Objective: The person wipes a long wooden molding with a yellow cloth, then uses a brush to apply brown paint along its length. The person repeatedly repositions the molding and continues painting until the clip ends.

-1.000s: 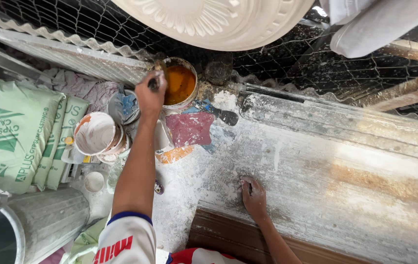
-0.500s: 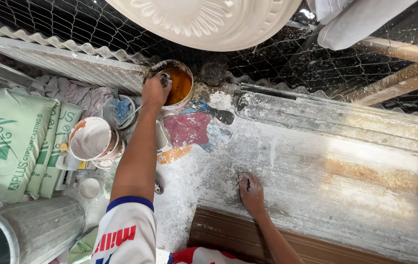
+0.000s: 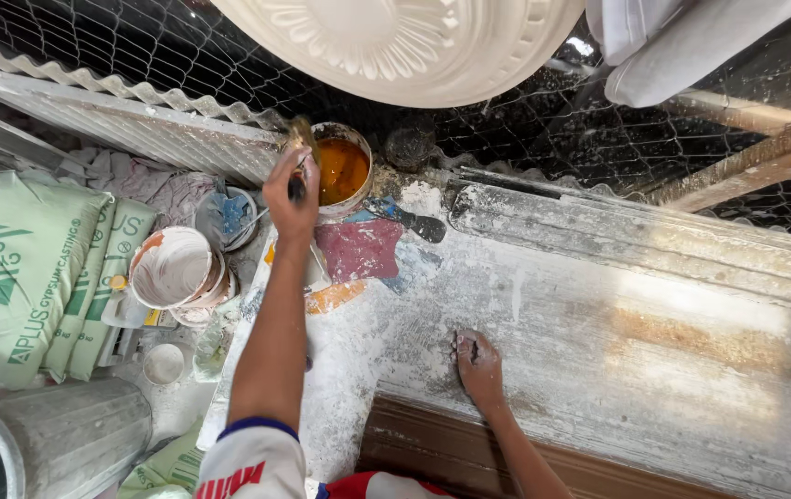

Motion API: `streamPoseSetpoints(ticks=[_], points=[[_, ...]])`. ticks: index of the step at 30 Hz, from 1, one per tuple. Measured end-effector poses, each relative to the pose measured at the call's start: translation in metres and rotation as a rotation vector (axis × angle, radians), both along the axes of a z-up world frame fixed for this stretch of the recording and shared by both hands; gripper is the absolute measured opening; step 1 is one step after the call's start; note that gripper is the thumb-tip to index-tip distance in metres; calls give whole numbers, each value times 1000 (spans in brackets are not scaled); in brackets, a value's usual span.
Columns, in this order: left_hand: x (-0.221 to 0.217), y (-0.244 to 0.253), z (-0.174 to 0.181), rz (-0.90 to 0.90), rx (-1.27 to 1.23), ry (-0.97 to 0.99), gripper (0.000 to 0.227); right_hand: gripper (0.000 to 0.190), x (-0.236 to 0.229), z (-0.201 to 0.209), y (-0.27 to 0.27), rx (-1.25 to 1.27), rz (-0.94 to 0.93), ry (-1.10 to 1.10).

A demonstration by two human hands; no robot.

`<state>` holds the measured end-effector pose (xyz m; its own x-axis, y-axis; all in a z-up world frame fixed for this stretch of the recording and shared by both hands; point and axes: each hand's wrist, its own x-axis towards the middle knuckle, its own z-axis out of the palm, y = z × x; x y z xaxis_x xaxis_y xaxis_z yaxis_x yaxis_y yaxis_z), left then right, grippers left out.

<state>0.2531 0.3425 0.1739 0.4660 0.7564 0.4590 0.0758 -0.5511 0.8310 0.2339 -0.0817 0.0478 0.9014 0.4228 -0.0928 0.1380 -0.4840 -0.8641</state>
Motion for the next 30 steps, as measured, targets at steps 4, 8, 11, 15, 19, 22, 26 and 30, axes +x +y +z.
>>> streamPoseSetpoints(ticks=[4,8,11,15,19,22,26,30], points=[[-11,-10,-14,-22,110,48,21,23,-11,-7,-15,22,-64,122],[2,5,1,-12,332,-215,23,23,15,-15,-9,111,38,4],[-22,-10,1,-33,251,-72,28,23,-16,-19,-43,216,-1,65],[-27,-15,49,35,143,-337,22,23,-29,6,-67,261,-92,125],[-35,-12,64,-6,278,-498,21,25,-64,30,-103,188,-244,149],[-20,8,38,-52,75,-310,24,25,-79,33,-123,350,-340,112],[-3,37,-27,-229,-208,-417,22,26,-94,32,-141,442,-466,88],[-25,29,-63,140,-467,-288,36,31,-169,39,-176,424,-613,179]])
